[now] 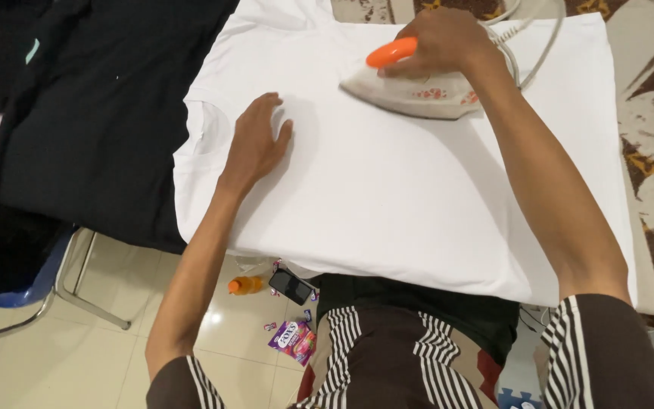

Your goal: Ironing and folding white and red t-shirts on a floor-level surface using a steam iron.

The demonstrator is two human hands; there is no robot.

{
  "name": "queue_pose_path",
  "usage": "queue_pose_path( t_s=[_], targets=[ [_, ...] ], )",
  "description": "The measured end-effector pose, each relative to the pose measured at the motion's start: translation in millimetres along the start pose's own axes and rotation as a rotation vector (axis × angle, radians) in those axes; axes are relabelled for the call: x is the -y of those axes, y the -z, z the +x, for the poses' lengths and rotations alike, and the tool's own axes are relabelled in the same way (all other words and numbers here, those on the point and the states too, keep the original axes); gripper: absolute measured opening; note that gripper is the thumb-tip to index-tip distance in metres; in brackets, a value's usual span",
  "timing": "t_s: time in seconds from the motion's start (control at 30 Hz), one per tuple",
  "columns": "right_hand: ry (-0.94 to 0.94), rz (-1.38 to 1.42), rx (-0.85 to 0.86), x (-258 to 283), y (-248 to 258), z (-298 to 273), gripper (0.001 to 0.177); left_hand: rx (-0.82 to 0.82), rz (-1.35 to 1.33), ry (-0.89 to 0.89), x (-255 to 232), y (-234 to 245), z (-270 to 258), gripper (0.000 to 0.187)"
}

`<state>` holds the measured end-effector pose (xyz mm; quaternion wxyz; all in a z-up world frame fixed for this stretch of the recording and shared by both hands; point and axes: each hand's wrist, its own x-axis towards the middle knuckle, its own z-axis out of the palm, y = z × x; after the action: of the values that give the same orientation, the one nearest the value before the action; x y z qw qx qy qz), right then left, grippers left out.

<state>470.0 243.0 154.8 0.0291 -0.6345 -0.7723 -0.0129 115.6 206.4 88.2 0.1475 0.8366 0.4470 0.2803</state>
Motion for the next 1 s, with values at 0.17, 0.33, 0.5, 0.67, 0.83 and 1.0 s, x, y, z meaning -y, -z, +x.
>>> queue_pose_path(
  t_s=[0.17,0.33,0.5,0.67,0.83,1.0],
  targets=[
    [-0.122,0.034,-0.056,7.8,-20.0,29.6,0.06,0.032,0.224,-0.119,72.2,-57.8,106.2,0.047],
    [-0.142,-0.025,-0.293,14.2,-17.5,50.1,0.06,-0.025,0.277,-0.128,105.9,-76.8,163.4,0.046],
    [-0.067,0.117,0.165,29.6,8.8,54.6,0.051,-0.152,0.253,-0.149,100.0,-73.9,163.3,0.043],
    [-0.02,0.009,-0.282,19.9,-31.2,94.6,0.057,-0.199,0.214,-0.139,92.7,-68.3,160.9,0.039],
    [0.021,0.202,0.237,47.3,11.5,75.2,0.057,-0.183,0.178,-0.102,82.5,-59.4,159.0,0.038],
    [-0.134,0.05,-0.243,3.1,-48.9,110.2,0.066,-0.199,0.144,-0.165,84.5,-55.9,155.0,0.039]
  ],
)
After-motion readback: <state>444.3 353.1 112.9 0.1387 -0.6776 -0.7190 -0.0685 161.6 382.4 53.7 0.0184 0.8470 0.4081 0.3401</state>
